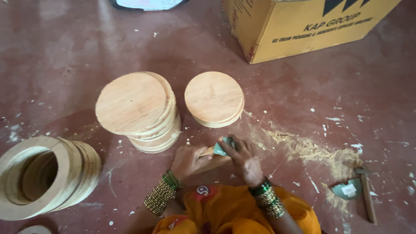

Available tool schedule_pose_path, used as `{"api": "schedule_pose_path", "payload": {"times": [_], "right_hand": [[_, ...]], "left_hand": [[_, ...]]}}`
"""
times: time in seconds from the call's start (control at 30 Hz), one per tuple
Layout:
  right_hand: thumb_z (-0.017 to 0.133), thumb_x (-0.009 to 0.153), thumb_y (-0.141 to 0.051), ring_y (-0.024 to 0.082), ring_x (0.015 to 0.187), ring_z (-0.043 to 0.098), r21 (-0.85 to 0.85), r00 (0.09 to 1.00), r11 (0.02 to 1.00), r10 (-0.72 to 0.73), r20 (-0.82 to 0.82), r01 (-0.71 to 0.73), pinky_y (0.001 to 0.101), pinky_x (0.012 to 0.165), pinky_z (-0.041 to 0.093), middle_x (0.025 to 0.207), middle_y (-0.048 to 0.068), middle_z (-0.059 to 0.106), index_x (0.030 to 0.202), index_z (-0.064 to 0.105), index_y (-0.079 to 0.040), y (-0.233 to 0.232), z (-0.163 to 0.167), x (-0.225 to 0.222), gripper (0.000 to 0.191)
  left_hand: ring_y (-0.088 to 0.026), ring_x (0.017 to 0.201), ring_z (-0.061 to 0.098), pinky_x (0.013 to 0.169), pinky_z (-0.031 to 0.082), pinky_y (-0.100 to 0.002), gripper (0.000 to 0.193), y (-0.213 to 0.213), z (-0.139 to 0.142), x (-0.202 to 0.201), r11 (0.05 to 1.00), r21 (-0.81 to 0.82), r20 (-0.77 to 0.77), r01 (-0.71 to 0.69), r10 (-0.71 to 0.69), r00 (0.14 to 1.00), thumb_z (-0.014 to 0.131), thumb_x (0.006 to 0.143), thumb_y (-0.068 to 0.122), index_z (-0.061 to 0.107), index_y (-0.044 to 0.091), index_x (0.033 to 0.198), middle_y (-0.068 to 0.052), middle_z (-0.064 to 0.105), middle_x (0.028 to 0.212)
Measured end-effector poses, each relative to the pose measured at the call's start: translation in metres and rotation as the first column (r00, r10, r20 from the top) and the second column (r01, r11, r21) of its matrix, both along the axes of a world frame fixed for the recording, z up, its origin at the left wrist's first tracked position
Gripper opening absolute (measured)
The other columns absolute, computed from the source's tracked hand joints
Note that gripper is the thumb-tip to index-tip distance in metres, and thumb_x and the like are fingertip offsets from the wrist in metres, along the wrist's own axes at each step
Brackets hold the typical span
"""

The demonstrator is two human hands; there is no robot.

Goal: The person sits on the floor and sands curved wooden ring pieces one at a time, rubbing each piece with a green abrasive pad and smoothing the edges by hand, placing finished pieces on a stack of similar wooden discs.

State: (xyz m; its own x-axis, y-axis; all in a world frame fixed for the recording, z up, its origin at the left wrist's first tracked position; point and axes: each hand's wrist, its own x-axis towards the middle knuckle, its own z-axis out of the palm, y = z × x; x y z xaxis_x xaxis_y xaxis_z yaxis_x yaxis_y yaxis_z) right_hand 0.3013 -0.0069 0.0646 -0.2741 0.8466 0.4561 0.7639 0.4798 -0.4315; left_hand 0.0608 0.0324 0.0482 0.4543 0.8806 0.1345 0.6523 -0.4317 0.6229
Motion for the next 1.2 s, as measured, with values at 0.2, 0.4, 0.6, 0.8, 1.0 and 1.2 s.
{"api": "schedule_pose_path", "payload": {"times": [0.2, 0.4, 0.6, 0.8, 1.0, 1.2], "right_hand": [[0.063, 0.077, -0.003, 0.038, 0.122, 0.056, 0.004, 0.987, 0.996, -0.084, 0.135, 0.085, 0.0518, 0.100, 0.050, 0.143, 0.016, 0.052, 0.146, 0.056, -0.033, -0.005, 0.002, -0.005, 0.075], [0.070, 0.087, -0.027, 0.038, 0.111, 0.056, -0.111, 0.996, 0.994, 0.010, 0.089, 0.000, 0.0524, 0.092, 0.050, 0.136, 0.018, 0.052, 0.147, 0.052, -0.034, 0.007, 0.011, -0.003, 0.063], [0.065, 0.096, -0.033, 0.036, 0.112, 0.057, -0.186, 0.992, 0.980, -0.040, 0.124, 0.063, 0.0543, 0.095, 0.048, 0.133, 0.016, 0.055, 0.148, 0.053, -0.034, 0.005, 0.019, 0.000, 0.054], [0.053, 0.098, -0.037, 0.023, 0.108, 0.063, -0.421, 0.994, 0.901, -0.112, 0.013, 0.107, 0.0439, 0.093, 0.057, 0.138, 0.003, 0.058, 0.148, 0.053, -0.036, 0.017, 0.006, 0.015, 0.050], [0.048, 0.106, -0.034, 0.024, 0.116, 0.060, -0.421, 0.876, 0.900, -0.109, -0.469, -0.114, 0.0399, 0.100, 0.054, 0.133, 0.013, 0.058, 0.151, 0.052, -0.017, 0.020, -0.021, 0.047, 0.048], [0.041, 0.106, -0.042, 0.024, 0.118, 0.055, -0.450, 0.697, 0.863, -0.177, -0.695, -0.230, 0.0404, 0.101, 0.052, 0.135, 0.013, 0.056, 0.154, 0.054, -0.018, 0.019, -0.030, 0.046, 0.056]], "left_hand": [[-0.036, 0.067, 0.070, 0.059, 0.052, -0.047, 0.025, 0.004, 0.030, 0.017, 0.990, 0.142, 0.074, 0.002, -0.012, 0.997, 0.077, 0.080, 0.031, 0.072, 0.008, 0.086, -0.016, 0.071, 0.074], [-0.034, 0.066, 0.070, 0.060, 0.054, -0.045, 0.025, 0.002, 0.019, 0.018, 0.996, 0.085, 0.042, -0.016, 0.013, 0.999, 0.079, 0.082, 0.031, 0.072, 0.008, 0.084, -0.016, 0.070, 0.072], [-0.034, 0.065, 0.069, 0.061, 0.053, -0.046, 0.023, -0.010, 0.011, 0.025, 0.977, 0.208, 0.077, 0.036, -0.054, 0.996, 0.076, 0.084, 0.025, 0.078, 0.013, 0.104, -0.015, 0.072, 0.077], [-0.030, 0.065, 0.070, 0.061, 0.055, -0.043, 0.036, -0.015, 0.015, 0.035, 0.992, 0.115, 0.128, 0.059, -0.074, 0.989, 0.074, 0.088, 0.029, 0.075, 0.019, 0.123, -0.012, 0.075, 0.084], [-0.032, 0.063, 0.072, 0.061, 0.056, -0.042, 0.054, 0.003, -0.017, 0.008, 0.995, -0.102, 0.100, -0.006, 0.017, 0.995, 0.081, 0.078, 0.040, 0.072, 0.014, 0.125, -0.016, 0.075, 0.083], [-0.034, 0.078, 0.075, 0.073, 0.057, -0.043, 0.050, 0.005, -0.045, -0.011, 0.988, -0.146, -0.047, -0.054, 0.048, 0.998, 0.078, 0.083, 0.050, 0.074, 0.002, 0.097, -0.022, 0.074, 0.087]]}}
